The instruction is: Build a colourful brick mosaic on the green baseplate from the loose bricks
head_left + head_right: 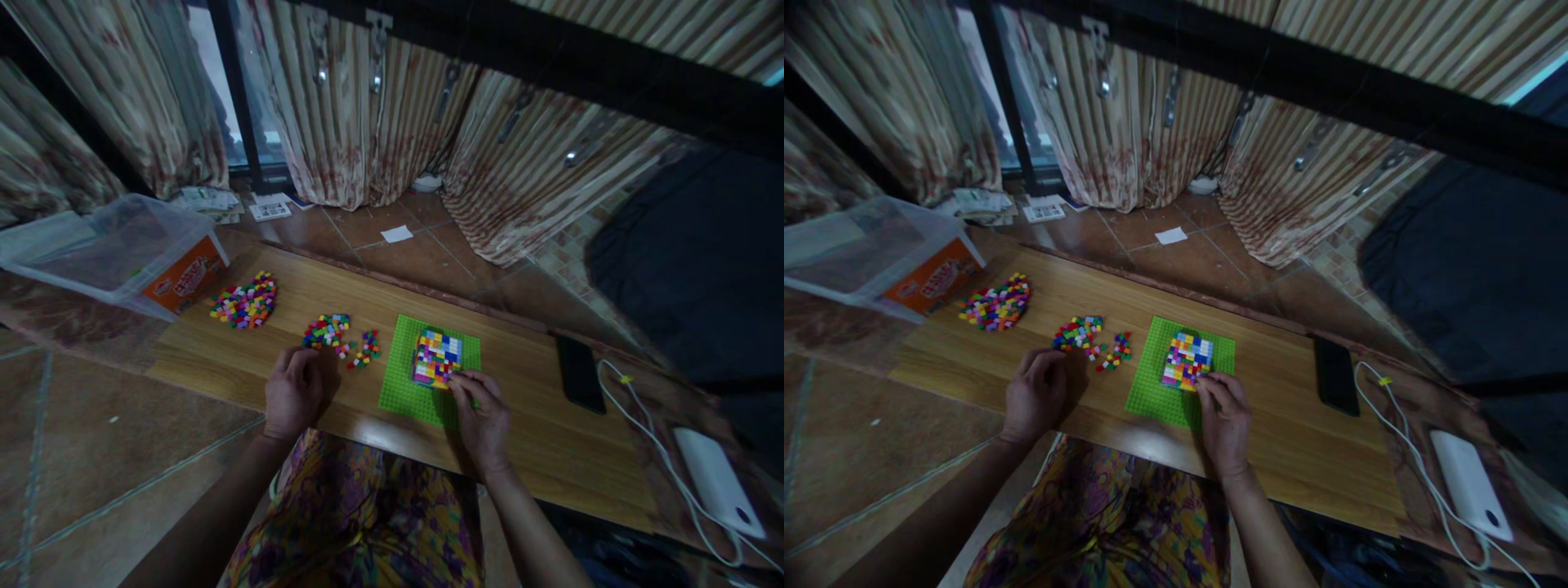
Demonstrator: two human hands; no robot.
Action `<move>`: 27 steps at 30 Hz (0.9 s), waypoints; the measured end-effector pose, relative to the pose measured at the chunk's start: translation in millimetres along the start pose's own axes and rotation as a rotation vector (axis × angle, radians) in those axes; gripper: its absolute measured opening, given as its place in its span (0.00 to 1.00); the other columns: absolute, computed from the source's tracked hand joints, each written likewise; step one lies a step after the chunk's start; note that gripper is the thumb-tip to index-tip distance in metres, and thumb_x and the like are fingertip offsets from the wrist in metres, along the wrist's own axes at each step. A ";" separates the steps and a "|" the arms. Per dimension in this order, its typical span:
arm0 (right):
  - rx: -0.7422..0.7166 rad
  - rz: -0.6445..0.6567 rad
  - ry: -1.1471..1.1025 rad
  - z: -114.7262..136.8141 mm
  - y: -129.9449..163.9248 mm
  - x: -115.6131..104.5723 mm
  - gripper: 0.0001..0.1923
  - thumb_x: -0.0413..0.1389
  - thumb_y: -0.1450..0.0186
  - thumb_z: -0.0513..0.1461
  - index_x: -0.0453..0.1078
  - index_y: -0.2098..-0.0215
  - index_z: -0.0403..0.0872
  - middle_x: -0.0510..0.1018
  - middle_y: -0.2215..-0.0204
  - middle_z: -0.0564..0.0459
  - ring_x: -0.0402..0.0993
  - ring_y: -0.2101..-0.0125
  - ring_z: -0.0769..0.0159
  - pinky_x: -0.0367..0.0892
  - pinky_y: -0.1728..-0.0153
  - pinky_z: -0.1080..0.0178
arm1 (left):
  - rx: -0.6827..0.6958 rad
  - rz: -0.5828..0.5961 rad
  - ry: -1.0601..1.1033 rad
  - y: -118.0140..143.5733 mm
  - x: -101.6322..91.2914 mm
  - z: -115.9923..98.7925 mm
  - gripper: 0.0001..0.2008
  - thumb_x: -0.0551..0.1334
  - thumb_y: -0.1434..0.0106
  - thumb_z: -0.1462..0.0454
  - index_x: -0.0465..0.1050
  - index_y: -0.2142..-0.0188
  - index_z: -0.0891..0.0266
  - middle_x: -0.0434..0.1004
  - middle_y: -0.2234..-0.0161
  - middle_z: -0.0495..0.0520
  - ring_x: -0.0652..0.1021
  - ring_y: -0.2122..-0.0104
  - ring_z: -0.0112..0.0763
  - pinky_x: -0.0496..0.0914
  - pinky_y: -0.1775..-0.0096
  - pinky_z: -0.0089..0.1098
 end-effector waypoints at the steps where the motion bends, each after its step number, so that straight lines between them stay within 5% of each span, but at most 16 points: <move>1: 0.073 -0.021 -0.054 1.2 -0.6 1.5 0.09 0.57 0.38 0.43 0.77 0.66 0.49 0.76 0.64 0.50 0.72 0.62 0.64 0.69 0.58 0.59 | -0.001 0.001 -0.003 0.1 0.2 0.3 0.08 0.56 0.40 0.67 0.71 0.62 0.62 0.73 0.60 0.56 0.75 0.60 0.34 0.70 0.57 0.31; 6: 0.522 -0.066 -0.420 1.0 -4.4 11.0 0.11 0.65 0.49 0.44 0.76 0.71 0.46 0.78 0.72 0.52 0.73 0.71 0.65 0.68 0.66 0.61 | 0.001 -0.003 -0.011 0.6 1.2 2.0 0.08 0.56 0.39 0.67 0.72 0.62 0.62 0.73 0.60 0.56 0.76 0.60 0.34 0.70 0.57 0.31; 9: 0.634 -0.081 -0.539 -0.1 -5.9 14.4 0.13 0.67 0.53 0.44 0.76 0.71 0.46 0.79 0.74 0.53 0.72 0.73 0.66 0.67 0.69 0.62 | 0.000 -0.009 -0.015 0.4 1.7 2.7 0.07 0.56 0.39 0.66 0.72 0.62 0.61 0.74 0.61 0.55 0.76 0.60 0.34 0.70 0.57 0.31; 17: 0.630 -0.043 -0.544 3.6 -6.2 9.8 0.13 0.67 0.53 0.44 0.77 0.72 0.45 0.79 0.74 0.53 0.72 0.72 0.66 0.66 0.67 0.62 | 0.038 -0.026 -0.009 0.0 2.3 4.8 0.08 0.55 0.39 0.67 0.71 0.62 0.61 0.74 0.62 0.56 0.75 0.60 0.35 0.70 0.58 0.33; 23: 0.566 -0.381 -0.515 19.2 1.6 -7.1 0.12 0.63 0.46 0.45 0.75 0.68 0.46 0.78 0.73 0.54 0.70 0.74 0.69 0.63 0.71 0.65 | 0.062 -0.027 0.006 0.6 2.9 6.9 0.08 0.55 0.39 0.67 0.71 0.62 0.61 0.73 0.62 0.55 0.75 0.60 0.34 0.71 0.58 0.33; 25: 0.516 -0.339 -0.464 34.4 9.0 -5.9 0.11 0.61 0.43 0.45 0.74 0.67 0.46 0.78 0.72 0.53 0.71 0.72 0.68 0.65 0.69 0.64 | 0.054 -0.027 0.016 0.8 2.9 6.9 0.08 0.55 0.40 0.68 0.71 0.62 0.61 0.73 0.62 0.55 0.75 0.60 0.34 0.71 0.57 0.33; 27: 0.421 -0.153 -0.424 53.1 18.1 3.2 0.10 0.59 0.41 0.45 0.75 0.66 0.47 0.78 0.69 0.52 0.73 0.67 0.65 0.66 0.65 0.63 | 0.044 -0.025 0.027 1.0 2.8 6.5 0.08 0.55 0.39 0.68 0.70 0.62 0.61 0.73 0.61 0.55 0.75 0.60 0.34 0.71 0.57 0.33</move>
Point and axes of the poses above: each hand's wrist, its own y-axis away from the middle knuckle, its own x-axis out of the palm, z = x × y, the point moved 1 cm from there along -y, towards the middle knuckle
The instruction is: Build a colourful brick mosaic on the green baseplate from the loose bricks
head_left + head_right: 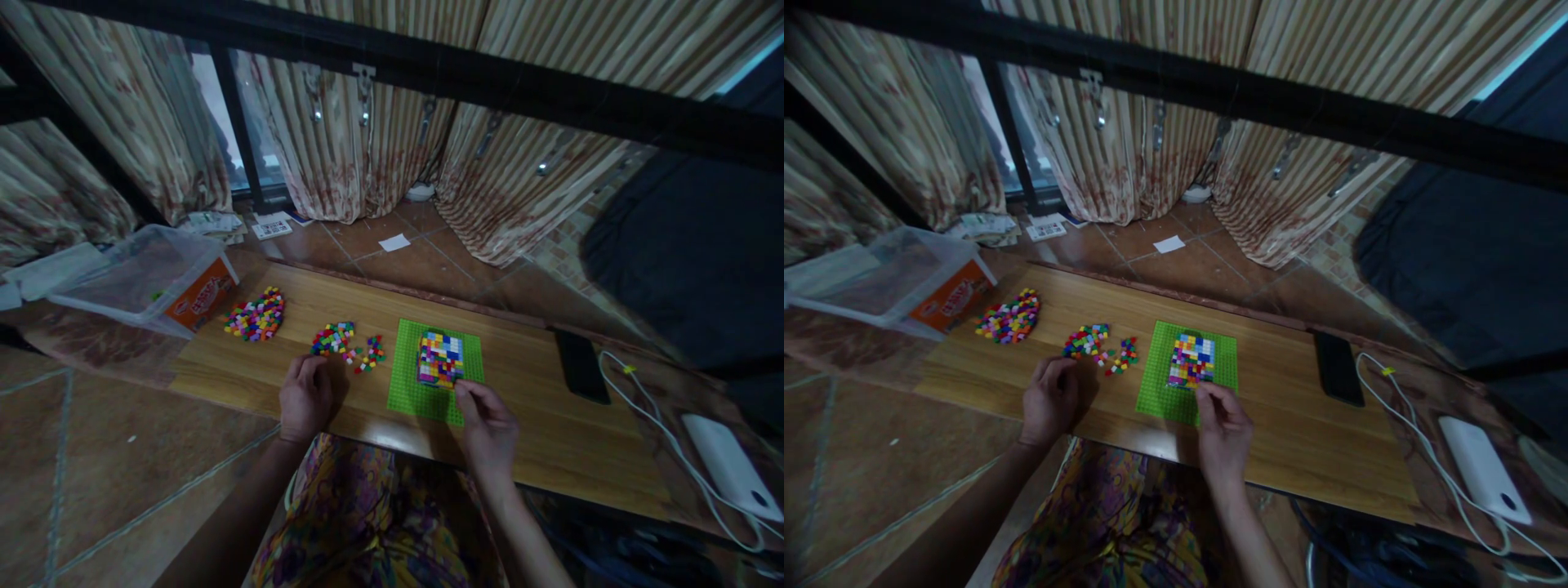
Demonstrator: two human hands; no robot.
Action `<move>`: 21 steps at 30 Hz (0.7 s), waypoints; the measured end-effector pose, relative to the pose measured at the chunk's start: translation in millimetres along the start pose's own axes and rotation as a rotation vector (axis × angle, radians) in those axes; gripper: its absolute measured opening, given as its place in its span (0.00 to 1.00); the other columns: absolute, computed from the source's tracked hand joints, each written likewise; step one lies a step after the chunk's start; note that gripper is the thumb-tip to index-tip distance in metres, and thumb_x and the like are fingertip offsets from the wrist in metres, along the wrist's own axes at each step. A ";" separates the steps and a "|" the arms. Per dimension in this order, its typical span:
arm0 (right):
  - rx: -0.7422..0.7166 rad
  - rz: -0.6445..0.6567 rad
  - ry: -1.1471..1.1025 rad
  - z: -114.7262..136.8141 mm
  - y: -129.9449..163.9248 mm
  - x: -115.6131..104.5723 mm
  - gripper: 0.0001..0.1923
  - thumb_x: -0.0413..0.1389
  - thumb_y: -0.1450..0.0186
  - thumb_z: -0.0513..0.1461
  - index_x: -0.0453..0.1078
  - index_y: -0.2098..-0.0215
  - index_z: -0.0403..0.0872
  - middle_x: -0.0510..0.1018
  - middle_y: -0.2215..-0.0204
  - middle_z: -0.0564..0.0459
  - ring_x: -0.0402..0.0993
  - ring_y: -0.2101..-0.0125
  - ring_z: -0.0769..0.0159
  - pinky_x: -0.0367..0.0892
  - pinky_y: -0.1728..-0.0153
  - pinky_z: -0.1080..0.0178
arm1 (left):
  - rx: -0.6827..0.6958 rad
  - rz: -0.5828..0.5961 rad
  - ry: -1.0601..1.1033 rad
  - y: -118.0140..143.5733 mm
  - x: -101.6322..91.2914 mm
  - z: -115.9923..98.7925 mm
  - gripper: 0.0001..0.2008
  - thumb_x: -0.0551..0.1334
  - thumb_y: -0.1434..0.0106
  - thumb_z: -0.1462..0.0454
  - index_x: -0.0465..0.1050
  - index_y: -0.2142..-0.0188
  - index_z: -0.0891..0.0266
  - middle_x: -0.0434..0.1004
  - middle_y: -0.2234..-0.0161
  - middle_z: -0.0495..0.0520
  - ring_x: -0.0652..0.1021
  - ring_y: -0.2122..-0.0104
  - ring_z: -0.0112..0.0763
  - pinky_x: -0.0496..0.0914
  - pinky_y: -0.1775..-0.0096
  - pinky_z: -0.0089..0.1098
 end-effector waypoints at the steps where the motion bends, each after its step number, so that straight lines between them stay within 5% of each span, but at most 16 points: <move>1: -0.040 0.117 0.043 3.1 8.5 9.1 0.09 0.58 0.39 0.44 0.75 0.65 0.48 0.78 0.67 0.52 0.73 0.65 0.65 0.67 0.63 0.62 | -0.003 0.003 0.006 0.2 0.0 -0.3 0.08 0.55 0.39 0.68 0.70 0.62 0.61 0.73 0.61 0.56 0.75 0.60 0.34 0.71 0.57 0.33; 4: -0.154 0.399 0.174 6.6 27.8 41.6 0.08 0.53 0.36 0.41 0.74 0.62 0.50 0.78 0.65 0.52 0.73 0.63 0.65 0.67 0.61 0.63 | -0.008 0.007 0.026 0.7 -0.3 -1.6 0.09 0.54 0.39 0.69 0.70 0.62 0.60 0.72 0.61 0.56 0.75 0.60 0.34 0.71 0.57 0.34; 6: -0.220 0.473 0.254 5.4 31.7 63.5 0.10 0.51 0.34 0.39 0.74 0.60 0.50 0.77 0.64 0.51 0.73 0.63 0.65 0.67 0.61 0.63 | -0.013 0.003 0.034 1.1 -0.7 -2.6 0.08 0.54 0.39 0.69 0.70 0.62 0.60 0.72 0.62 0.56 0.75 0.61 0.34 0.71 0.57 0.34; 13: -0.455 0.550 0.519 2.0 14.6 114.4 0.12 0.49 0.33 0.35 0.73 0.57 0.49 0.75 0.64 0.50 0.71 0.61 0.63 0.66 0.58 0.62 | -0.018 0.007 0.061 2.2 -0.7 -3.6 0.09 0.54 0.39 0.70 0.69 0.61 0.60 0.72 0.61 0.55 0.74 0.60 0.33 0.71 0.57 0.33; 21: -0.535 0.571 0.625 -0.1 13.6 133.0 0.10 0.50 0.33 0.36 0.74 0.64 0.50 0.73 0.66 0.50 0.70 0.63 0.61 0.66 0.61 0.62 | -0.019 0.029 0.053 2.5 -2.2 -2.6 0.09 0.54 0.38 0.69 0.70 0.61 0.61 0.72 0.60 0.56 0.75 0.59 0.33 0.70 0.56 0.33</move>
Point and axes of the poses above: each hand's wrist, its own y-axis away from the middle knuckle, its own x-axis out of the palm, z = x × y, the point moved 1 cm from there along -y, towards the middle knuckle
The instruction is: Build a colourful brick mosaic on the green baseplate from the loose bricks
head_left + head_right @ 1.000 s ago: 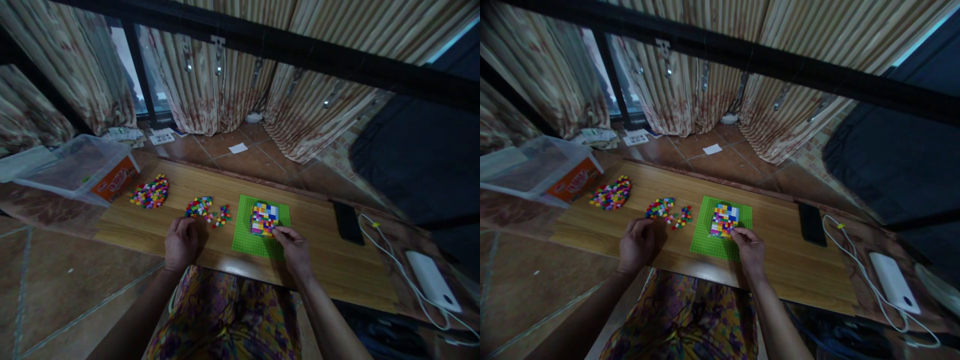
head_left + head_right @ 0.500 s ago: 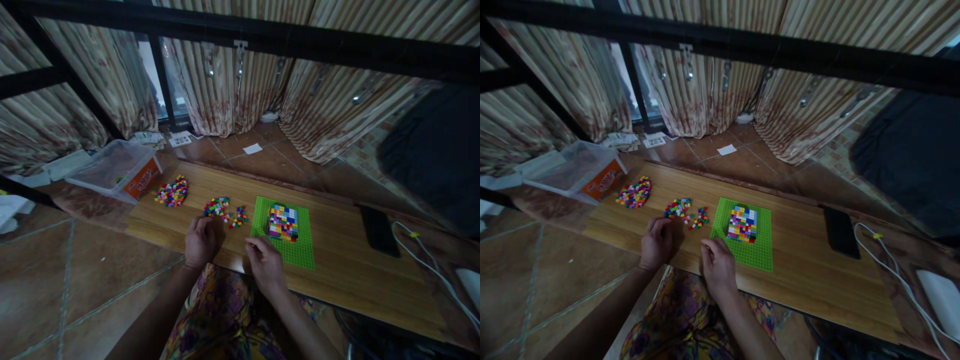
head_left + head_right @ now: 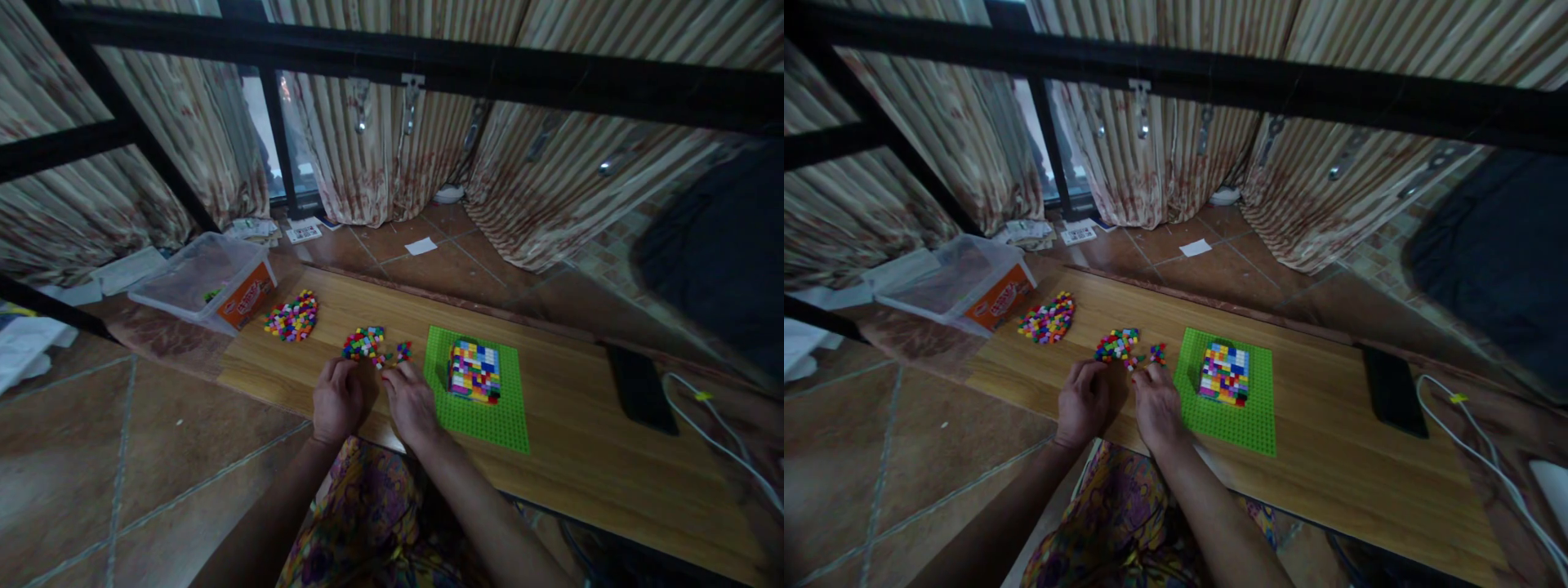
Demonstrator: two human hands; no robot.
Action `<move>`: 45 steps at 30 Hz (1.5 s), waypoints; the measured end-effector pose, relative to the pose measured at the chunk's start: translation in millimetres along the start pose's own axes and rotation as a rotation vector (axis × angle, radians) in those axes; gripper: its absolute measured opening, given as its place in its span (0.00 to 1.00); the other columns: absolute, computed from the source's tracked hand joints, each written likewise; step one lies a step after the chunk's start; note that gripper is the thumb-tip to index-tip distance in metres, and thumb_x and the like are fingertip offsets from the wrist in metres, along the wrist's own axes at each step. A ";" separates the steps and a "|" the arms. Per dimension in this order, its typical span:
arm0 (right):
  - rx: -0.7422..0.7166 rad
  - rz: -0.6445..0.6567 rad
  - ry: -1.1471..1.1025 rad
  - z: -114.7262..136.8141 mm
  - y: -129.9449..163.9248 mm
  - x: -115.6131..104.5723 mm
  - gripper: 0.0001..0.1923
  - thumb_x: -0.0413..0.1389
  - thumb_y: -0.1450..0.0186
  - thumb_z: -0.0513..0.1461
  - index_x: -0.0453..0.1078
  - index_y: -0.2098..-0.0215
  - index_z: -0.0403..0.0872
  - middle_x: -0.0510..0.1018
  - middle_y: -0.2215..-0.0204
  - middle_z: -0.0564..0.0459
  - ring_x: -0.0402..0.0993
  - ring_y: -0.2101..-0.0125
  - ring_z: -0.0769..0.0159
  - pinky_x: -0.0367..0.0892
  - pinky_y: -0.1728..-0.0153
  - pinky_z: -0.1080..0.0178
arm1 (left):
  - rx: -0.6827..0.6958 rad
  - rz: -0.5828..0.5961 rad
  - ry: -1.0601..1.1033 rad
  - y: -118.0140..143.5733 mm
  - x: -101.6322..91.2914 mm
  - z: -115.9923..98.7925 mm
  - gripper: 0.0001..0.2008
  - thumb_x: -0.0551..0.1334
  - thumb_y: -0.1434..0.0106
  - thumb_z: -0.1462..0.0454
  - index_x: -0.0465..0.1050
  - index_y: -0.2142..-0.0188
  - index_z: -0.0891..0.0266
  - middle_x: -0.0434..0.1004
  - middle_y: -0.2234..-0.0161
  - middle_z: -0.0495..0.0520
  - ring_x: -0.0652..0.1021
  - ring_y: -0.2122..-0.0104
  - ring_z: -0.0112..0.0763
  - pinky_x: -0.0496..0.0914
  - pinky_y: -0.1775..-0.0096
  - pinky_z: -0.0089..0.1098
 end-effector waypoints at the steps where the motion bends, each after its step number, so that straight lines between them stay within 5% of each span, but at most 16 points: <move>1: -0.012 -0.013 -0.039 2.1 1.7 -1.5 0.10 0.49 0.33 0.35 0.73 0.64 0.49 0.74 0.65 0.49 0.70 0.62 0.61 0.67 0.60 0.62 | -0.001 0.004 -0.004 -0.3 -0.3 -0.1 0.09 0.54 0.38 0.69 0.70 0.61 0.61 0.72 0.61 0.56 0.75 0.59 0.33 0.70 0.57 0.33; 5: -0.015 -0.027 -0.257 10.2 19.8 -18.2 0.09 0.48 0.33 0.35 0.71 0.62 0.49 0.76 0.66 0.51 0.73 0.64 0.65 0.68 0.61 0.64 | 0.004 -0.004 -0.020 -2.1 -1.5 -0.9 0.09 0.54 0.39 0.69 0.70 0.61 0.61 0.72 0.61 0.56 0.75 0.59 0.34 0.70 0.57 0.34; 8: 0.116 -0.028 -0.383 4.1 44.3 -38.7 0.08 0.51 0.35 0.36 0.72 0.64 0.49 0.77 0.70 0.54 0.74 0.69 0.67 0.68 0.66 0.67 | 0.009 -0.011 -0.026 -3.5 -2.0 -1.3 0.08 0.54 0.40 0.68 0.70 0.62 0.61 0.73 0.62 0.56 0.75 0.60 0.34 0.70 0.57 0.34; 13: 0.350 -0.178 -0.411 -38.5 81.7 -73.6 0.08 0.53 0.35 0.41 0.74 0.62 0.49 0.78 0.66 0.52 0.75 0.65 0.65 0.69 0.64 0.65 | 0.014 -0.008 -0.038 -4.6 -1.5 -1.5 0.07 0.55 0.40 0.67 0.70 0.63 0.61 0.73 0.62 0.56 0.75 0.60 0.35 0.70 0.57 0.34; 17: 0.403 -0.315 -0.278 -68.2 83.5 -89.5 0.11 0.51 0.35 0.41 0.75 0.61 0.48 0.78 0.64 0.50 0.75 0.64 0.64 0.69 0.62 0.62 | 0.031 -0.004 -0.051 -4.9 -1.1 -1.3 0.07 0.55 0.40 0.67 0.70 0.62 0.61 0.73 0.61 0.56 0.75 0.60 0.35 0.70 0.57 0.34; 27: 0.327 -0.364 0.027 -71.7 58.6 -80.6 0.11 0.50 0.36 0.39 0.75 0.63 0.48 0.79 0.67 0.49 0.75 0.68 0.63 0.69 0.65 0.62 | 0.025 -0.005 -0.079 -5.3 -1.6 -3.3 0.07 0.55 0.40 0.67 0.70 0.63 0.60 0.73 0.61 0.57 0.75 0.60 0.36 0.71 0.57 0.34; 45: 0.296 -0.386 -0.028 -76.5 63.6 -77.9 0.11 0.51 0.34 0.41 0.76 0.66 0.48 0.80 0.68 0.50 0.75 0.67 0.64 0.68 0.64 0.62 | 0.022 0.002 -0.077 -4.0 -0.7 -2.0 0.07 0.55 0.40 0.67 0.70 0.63 0.60 0.73 0.61 0.56 0.75 0.60 0.34 0.70 0.58 0.32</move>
Point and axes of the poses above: each hand's wrist, its own y-axis away from the middle knuckle, its own x-axis out of the palm, z = x × y, the point moved 1 cm from there along -y, towards the middle knuckle
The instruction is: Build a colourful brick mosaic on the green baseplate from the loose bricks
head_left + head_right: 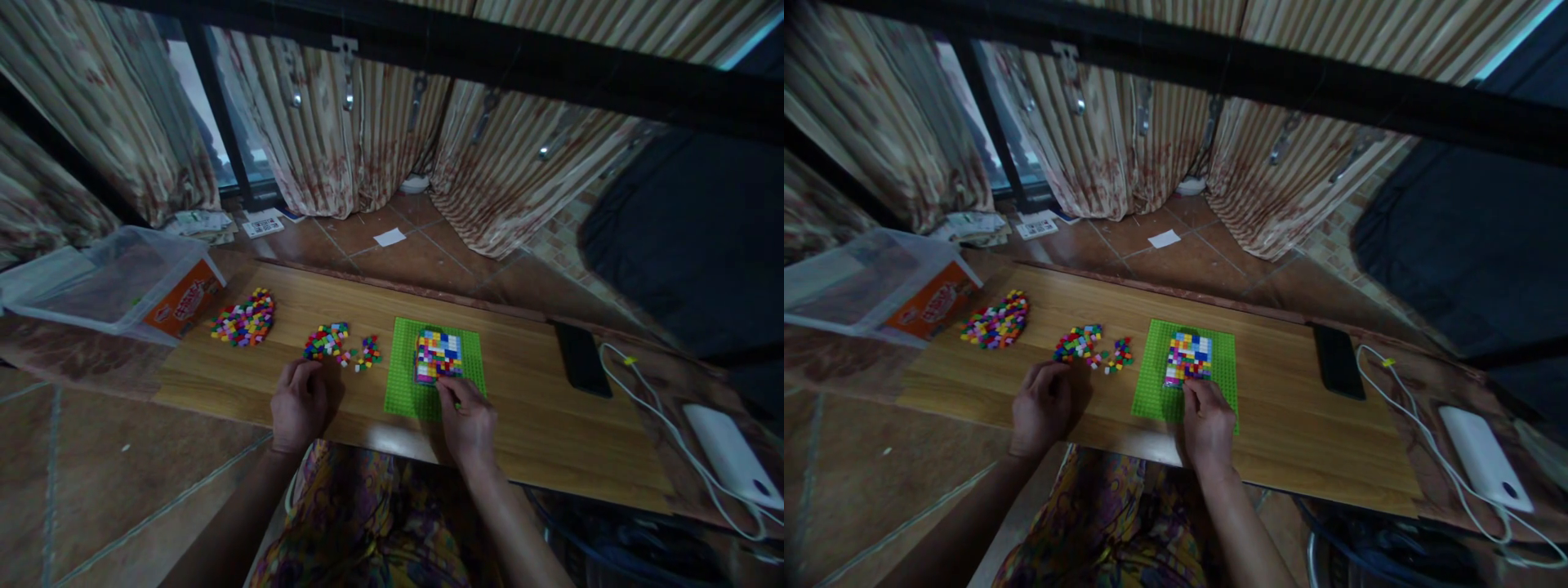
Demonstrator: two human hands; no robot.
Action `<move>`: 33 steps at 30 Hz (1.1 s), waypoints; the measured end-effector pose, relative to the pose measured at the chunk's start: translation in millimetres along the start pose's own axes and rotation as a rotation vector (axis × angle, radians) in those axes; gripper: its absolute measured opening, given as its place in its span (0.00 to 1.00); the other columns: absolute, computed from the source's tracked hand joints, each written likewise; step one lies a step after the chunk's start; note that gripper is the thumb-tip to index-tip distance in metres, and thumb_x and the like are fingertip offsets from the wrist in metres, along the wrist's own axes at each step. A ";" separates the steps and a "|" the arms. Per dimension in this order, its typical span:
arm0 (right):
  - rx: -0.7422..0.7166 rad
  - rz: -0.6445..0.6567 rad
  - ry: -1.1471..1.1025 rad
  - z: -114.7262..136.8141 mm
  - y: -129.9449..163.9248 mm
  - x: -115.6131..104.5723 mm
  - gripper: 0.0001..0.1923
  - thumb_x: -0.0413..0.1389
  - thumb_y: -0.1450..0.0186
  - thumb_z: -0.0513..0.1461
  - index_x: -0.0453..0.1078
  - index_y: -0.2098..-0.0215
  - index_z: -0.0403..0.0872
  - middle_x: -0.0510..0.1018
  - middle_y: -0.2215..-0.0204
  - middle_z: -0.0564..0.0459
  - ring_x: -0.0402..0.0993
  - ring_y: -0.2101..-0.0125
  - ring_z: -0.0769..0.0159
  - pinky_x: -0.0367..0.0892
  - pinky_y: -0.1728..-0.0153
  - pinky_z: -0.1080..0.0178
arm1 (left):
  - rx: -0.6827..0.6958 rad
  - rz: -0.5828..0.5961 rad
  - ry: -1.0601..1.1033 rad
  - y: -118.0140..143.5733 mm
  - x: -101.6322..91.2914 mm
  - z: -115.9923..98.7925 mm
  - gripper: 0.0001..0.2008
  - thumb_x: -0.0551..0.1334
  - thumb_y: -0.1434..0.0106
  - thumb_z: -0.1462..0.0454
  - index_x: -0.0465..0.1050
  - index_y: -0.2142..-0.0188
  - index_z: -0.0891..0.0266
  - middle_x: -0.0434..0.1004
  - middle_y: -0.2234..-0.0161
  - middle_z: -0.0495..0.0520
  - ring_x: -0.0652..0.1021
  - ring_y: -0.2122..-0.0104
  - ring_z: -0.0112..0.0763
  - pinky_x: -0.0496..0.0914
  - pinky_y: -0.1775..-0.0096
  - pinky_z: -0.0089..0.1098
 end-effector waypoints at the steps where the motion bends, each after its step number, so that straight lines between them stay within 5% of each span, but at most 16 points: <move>1: -0.004 0.003 0.000 0.4 0.0 -0.2 0.11 0.51 0.34 0.41 0.76 0.66 0.48 0.80 0.68 0.50 0.75 0.67 0.64 0.68 0.64 0.62 | -0.001 0.000 -0.003 0.2 0.3 0.3 0.07 0.55 0.40 0.67 0.70 0.63 0.60 0.73 0.61 0.55 0.75 0.61 0.34 0.70 0.58 0.32; 13: -0.045 -0.004 0.006 0.7 -0.4 -6.5 0.11 0.51 0.34 0.40 0.75 0.65 0.48 0.79 0.67 0.50 0.75 0.67 0.64 0.69 0.63 0.62 | -0.015 0.005 0.014 0.6 0.5 1.1 0.08 0.55 0.40 0.67 0.71 0.62 0.60 0.73 0.61 0.56 0.75 0.60 0.34 0.70 0.58 0.32; 16: -0.048 -0.078 -0.044 8.3 7.5 -15.6 0.10 0.51 0.34 0.40 0.74 0.62 0.48 0.79 0.66 0.50 0.75 0.65 0.64 0.70 0.62 0.62 | -0.021 0.001 0.021 0.6 0.3 0.4 0.08 0.54 0.40 0.67 0.70 0.63 0.60 0.73 0.61 0.56 0.75 0.60 0.35 0.70 0.57 0.34; 19: -0.072 -0.016 -0.091 22.5 18.6 -16.9 0.09 0.52 0.33 0.40 0.74 0.62 0.48 0.78 0.66 0.51 0.75 0.65 0.65 0.69 0.62 0.63 | -0.022 0.012 0.024 0.9 0.4 0.1 0.08 0.55 0.40 0.67 0.70 0.63 0.60 0.73 0.62 0.56 0.75 0.61 0.35 0.70 0.57 0.34; 24: -0.112 0.186 -0.126 46.9 27.4 14.3 0.09 0.50 0.33 0.37 0.73 0.62 0.49 0.78 0.65 0.51 0.75 0.65 0.65 0.69 0.62 0.64 | -0.017 0.000 0.031 2.1 0.9 0.3 0.08 0.54 0.39 0.68 0.70 0.62 0.60 0.73 0.61 0.55 0.75 0.61 0.34 0.70 0.58 0.33; 33: -0.213 0.321 -0.068 71.8 -5.3 73.7 0.13 0.47 0.32 0.35 0.73 0.59 0.49 0.75 0.64 0.51 0.72 0.63 0.65 0.67 0.61 0.64 | -0.019 -0.019 0.050 3.2 2.3 0.2 0.08 0.54 0.39 0.69 0.70 0.62 0.60 0.73 0.62 0.55 0.75 0.61 0.32 0.71 0.57 0.32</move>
Point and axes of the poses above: each hand's wrist, its own y-axis away from the middle knuckle, its own x-axis out of the palm, z = x × y, the point moved 1 cm from there along -y, towards the middle knuckle
